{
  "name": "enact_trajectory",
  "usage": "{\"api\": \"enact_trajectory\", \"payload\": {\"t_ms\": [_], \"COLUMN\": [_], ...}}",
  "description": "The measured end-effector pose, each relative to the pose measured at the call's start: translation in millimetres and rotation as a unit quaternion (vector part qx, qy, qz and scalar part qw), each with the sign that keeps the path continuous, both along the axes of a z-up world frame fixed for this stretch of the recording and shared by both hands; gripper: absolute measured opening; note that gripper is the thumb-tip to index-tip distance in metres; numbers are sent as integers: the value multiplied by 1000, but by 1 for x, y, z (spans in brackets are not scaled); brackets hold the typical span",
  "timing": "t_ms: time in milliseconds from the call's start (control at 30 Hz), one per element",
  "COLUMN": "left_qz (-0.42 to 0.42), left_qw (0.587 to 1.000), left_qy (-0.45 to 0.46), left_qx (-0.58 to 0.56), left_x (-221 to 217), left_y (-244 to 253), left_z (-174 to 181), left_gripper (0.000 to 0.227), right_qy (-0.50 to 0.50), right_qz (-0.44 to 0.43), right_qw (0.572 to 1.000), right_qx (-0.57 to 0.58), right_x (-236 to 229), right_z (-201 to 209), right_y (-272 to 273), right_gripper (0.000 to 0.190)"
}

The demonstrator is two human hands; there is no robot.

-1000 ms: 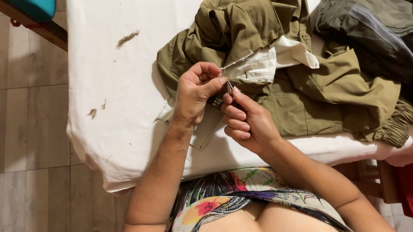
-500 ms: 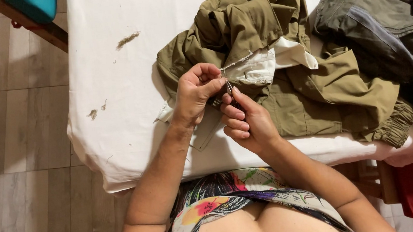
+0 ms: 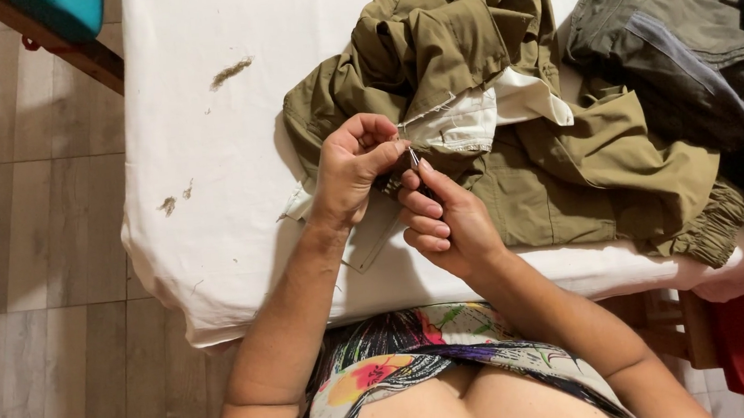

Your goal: The person uses a seam ripper to remove stitches from the inner lining of a pair of pants on a table.

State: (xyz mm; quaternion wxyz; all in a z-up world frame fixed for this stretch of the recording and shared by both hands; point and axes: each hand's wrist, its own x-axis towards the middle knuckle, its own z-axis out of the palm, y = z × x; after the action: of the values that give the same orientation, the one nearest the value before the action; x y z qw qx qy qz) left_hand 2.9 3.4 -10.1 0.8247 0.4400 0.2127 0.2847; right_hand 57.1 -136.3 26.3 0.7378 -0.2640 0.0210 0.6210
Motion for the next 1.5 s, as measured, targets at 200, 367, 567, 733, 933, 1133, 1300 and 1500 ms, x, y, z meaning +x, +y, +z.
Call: {"api": "enact_trajectory", "payload": {"t_ms": [200,367,567,733,933,1133,1300,1500], "left_qz": [-4,1,1,16,72,267,90,92], "left_qw": [1000,999,999,997,989,709,720,695], "left_qy": [-3,-12,-30,-60,-20,184,435,458], "left_qx": [-15,-35,-44,-40,128,626,533,547], "left_x": [-5,-6,0,-4,-14,-34,-37,-32], "left_y": [-4,-6,-1,0,30,160,224,252], "left_z": [13,21,7,11,19,13,-2,-32], "left_gripper": [21,20,20,20,13,13,10,12], "right_qy": [11,8,-12,-36,-39,-11,-17,-10], "right_qz": [2,2,36,73,67,88,77,83], "right_qw": [1000,1000,998,995,993,994,995,994], "right_qx": [14,15,49,54,85,67,54,77], "right_x": [1,1,-8,-9,-5,-1,-2,-2], "right_z": [-2,-1,4,-4,-10,-5,-6,-11], "right_y": [0,-1,-12,-26,-40,-50,-48,-49], "right_gripper": [22,21,28,30,32,30,31,30]}}
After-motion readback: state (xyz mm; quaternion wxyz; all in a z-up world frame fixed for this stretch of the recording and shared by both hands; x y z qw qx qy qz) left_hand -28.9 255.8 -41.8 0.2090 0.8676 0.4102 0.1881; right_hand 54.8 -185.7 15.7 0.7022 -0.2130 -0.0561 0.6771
